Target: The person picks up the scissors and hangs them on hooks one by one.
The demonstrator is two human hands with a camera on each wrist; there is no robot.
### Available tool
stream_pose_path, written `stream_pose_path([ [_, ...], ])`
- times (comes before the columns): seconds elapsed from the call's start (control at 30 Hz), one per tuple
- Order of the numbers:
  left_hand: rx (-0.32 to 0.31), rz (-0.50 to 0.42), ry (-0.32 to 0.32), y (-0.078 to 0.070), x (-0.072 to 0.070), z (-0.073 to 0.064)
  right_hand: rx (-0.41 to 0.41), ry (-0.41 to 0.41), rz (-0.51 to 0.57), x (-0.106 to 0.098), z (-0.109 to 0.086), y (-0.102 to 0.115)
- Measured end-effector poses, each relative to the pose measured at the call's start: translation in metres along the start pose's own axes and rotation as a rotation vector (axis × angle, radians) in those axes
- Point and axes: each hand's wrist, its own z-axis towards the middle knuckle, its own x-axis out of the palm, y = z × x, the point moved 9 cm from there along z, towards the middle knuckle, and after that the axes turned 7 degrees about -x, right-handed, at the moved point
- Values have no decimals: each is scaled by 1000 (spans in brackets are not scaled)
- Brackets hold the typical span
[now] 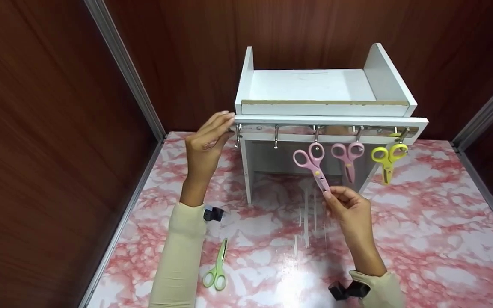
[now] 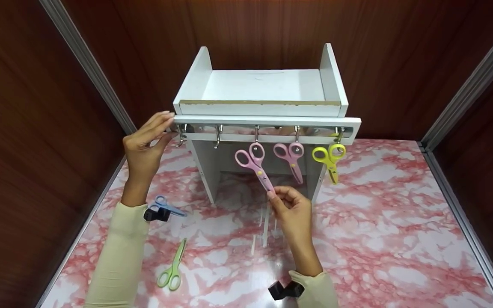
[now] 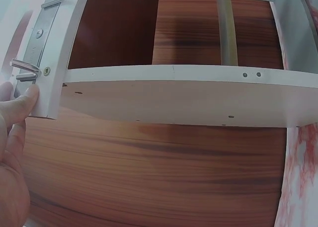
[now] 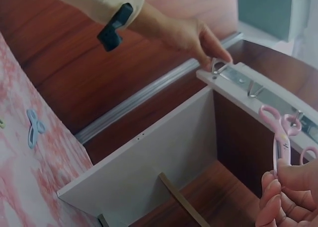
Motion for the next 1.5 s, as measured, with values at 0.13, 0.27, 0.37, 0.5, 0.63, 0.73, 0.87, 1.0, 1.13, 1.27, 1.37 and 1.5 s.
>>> stream_pose_path([
  [0.13, -2, 0, 4, -1, 1, 1, -2, -14, -18, -1, 1, -1],
  [0.27, 3, -1, 6, -2, 1, 1, 8, -37, -33, -3, 1, -2],
  [0.37, 8, 1, 6, -3, 1, 1, 12, -43, -47, -3, 2, -2],
  [0.5, 7, 6, 1, -2, 0, 0, 21, -47, -58, -4, 2, -3],
  [0.63, 10, 14, -2, -2, -1, 0, 31, -54, -59, -5, 3, -5],
  [0.73, 16, 22, -6, -2, -1, 0, 33, -55, -64, -5, 3, -6],
  [0.87, 20, 30, -8, -2, -1, 0, 36, -61, -77, -6, 5, -7],
  [1.0, 21, 33, -4, -2, 0, 1, 32, -65, -94, -7, 7, -8],
  [1.13, 18, 26, 4, -1, 2, 1, 30, -63, -87, -7, 10, -11],
  [1.27, 23, 27, -1, -1, 1, 0, 37, -46, -79, -5, 11, -15],
  [1.37, 26, 29, -8, -2, 1, 0, 41, -34, -84, -3, 11, -17],
  [1.5, 19, 25, 0, -1, 1, -1, 42, -23, -92, -2, 11, -19],
])
